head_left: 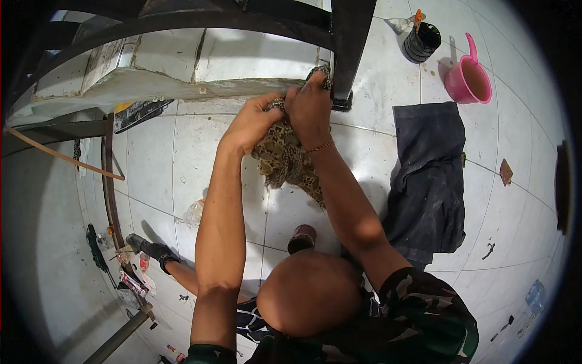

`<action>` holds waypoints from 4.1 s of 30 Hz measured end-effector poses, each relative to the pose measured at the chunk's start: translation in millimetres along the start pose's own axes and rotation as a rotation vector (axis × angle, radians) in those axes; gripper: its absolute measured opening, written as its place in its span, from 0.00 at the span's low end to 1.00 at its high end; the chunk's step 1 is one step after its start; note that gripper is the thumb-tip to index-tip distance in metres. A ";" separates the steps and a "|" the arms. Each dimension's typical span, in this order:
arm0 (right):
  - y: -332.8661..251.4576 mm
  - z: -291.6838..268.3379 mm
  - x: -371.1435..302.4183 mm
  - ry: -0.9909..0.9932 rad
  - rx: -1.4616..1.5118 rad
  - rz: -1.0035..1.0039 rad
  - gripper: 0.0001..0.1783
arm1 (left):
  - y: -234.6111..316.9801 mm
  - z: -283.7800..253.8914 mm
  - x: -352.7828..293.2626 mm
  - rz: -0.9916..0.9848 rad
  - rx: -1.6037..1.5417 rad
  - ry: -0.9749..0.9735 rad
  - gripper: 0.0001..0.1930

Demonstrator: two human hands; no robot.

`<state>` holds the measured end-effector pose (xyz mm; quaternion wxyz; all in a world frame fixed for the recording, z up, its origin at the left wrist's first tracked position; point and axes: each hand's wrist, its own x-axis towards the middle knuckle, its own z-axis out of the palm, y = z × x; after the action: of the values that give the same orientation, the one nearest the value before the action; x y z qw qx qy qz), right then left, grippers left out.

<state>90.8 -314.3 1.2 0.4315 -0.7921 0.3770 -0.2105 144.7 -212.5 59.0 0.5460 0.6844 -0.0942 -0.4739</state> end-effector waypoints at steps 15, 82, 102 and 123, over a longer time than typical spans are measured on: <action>10.9 8.1 -7.2 0.149 0.030 -0.089 0.16 | -13.8 -2.6 -2.8 0.025 0.182 -0.025 0.19; 186.5 -41.5 25.0 -0.191 -0.518 -0.244 0.11 | -137.4 107.7 23.1 0.259 1.089 0.128 0.18; 207.1 -48.4 83.3 -0.246 -0.587 -0.486 0.09 | -136.5 114.6 43.9 0.286 0.613 0.134 0.17; 211.3 -60.8 91.2 -0.240 -0.354 -0.691 0.05 | -146.3 105.9 45.6 0.268 0.500 0.154 0.17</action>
<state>20.1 -489.7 -143.2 0.2332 -0.9532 0.0657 -0.1809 32.6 -255.3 -83.5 0.4237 0.8132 -0.2556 -0.3064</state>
